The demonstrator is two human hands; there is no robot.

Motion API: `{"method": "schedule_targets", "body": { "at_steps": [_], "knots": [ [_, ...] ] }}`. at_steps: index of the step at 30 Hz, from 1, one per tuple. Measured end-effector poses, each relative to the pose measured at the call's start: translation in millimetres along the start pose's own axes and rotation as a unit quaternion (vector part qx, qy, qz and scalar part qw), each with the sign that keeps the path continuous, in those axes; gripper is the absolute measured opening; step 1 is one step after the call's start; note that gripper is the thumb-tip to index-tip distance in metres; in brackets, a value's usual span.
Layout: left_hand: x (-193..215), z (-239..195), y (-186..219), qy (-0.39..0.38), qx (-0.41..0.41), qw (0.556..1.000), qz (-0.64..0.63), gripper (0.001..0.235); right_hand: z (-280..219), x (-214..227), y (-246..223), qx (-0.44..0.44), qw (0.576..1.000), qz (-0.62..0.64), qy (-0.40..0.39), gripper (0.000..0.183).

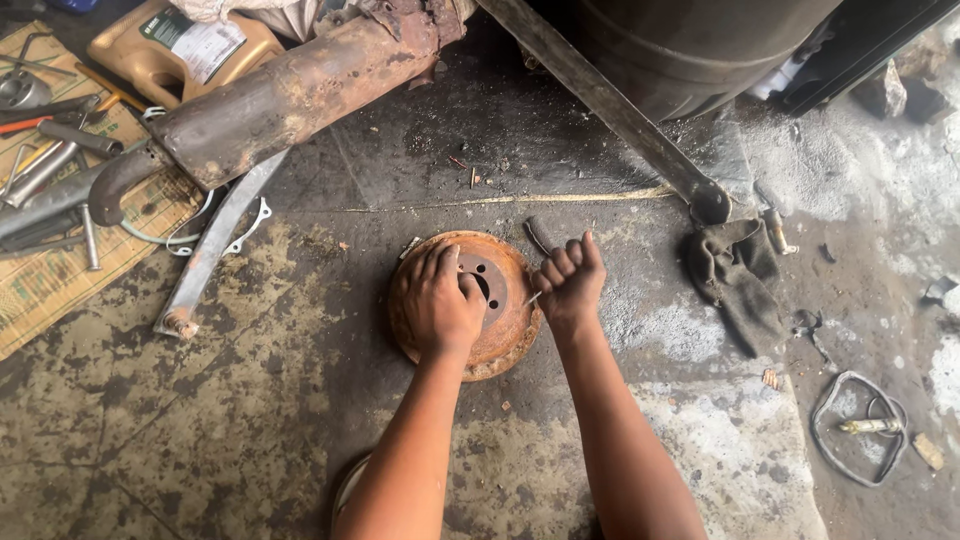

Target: The person scrubs the surface of a rusty brake drum using a small metal tool. They hold the drum steady with one hand while scraping the rust off the face and edges with the other hand.

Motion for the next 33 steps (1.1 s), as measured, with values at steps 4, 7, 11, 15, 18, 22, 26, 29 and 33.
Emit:
{"method": "schedule_targets", "body": {
  "at_steps": [4, 7, 11, 15, 18, 22, 26, 29, 33],
  "knots": [
    [0, 1, -2, -0.02, 0.004, 1.0, 0.001, 0.04, 2, -8, -8, 0.023, 1.0, 0.011, -0.007, 0.055],
    [1, 1, -2, -0.029, 0.013, 0.999, -0.005, 0.041, -24, -1, -9, 0.061, 0.997, 0.037, -0.004, 0.047],
    [1, 1, -3, -0.032, 0.011, 0.999, 0.003, 0.042, -61, 14, -4, 0.17, 0.97, -0.152, 0.087, 0.034],
    [1, 0, -2, -0.032, 0.007, 0.999, 0.0, 0.041, -100, 29, -10, 0.217, 0.868, -0.426, 0.131, 0.031],
    [4, 2, -3, -0.028, 0.016, 0.999, -0.01, 0.039, -123, 39, -5, 0.166, 0.825, -0.53, 0.109, 0.03],
    [1, 0, 0, -0.037, 0.021, 0.999, -0.031, 0.038, -138, 40, 9, 0.143, 0.728, -0.67, 0.035, 0.032],
    [2, 1, -3, -0.037, 0.023, 0.999, -0.014, 0.039, -142, 15, 18, 0.31, 0.52, -0.796, -0.006, 0.023],
    [1, 2, -2, -0.024, 0.008, 1.0, 0.002, 0.039, -142, 5, 15, 0.175, 0.653, -0.735, 0.038, 0.047],
    [2, 1, -2, -0.018, 0.001, 1.0, 0.006, 0.038, -143, -2, 18, 0.151, 0.706, -0.692, 0.009, 0.042]
  ]
}}
Point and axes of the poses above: each hand's wrist, its own z-axis towards the middle knuckle, its own x-axis out of the back of the hand, y = z × x, the point moved 2 cm from there along z, towards the middle knuckle, and after that the axes turned 11 degrees about z, right-handed, at the moved point
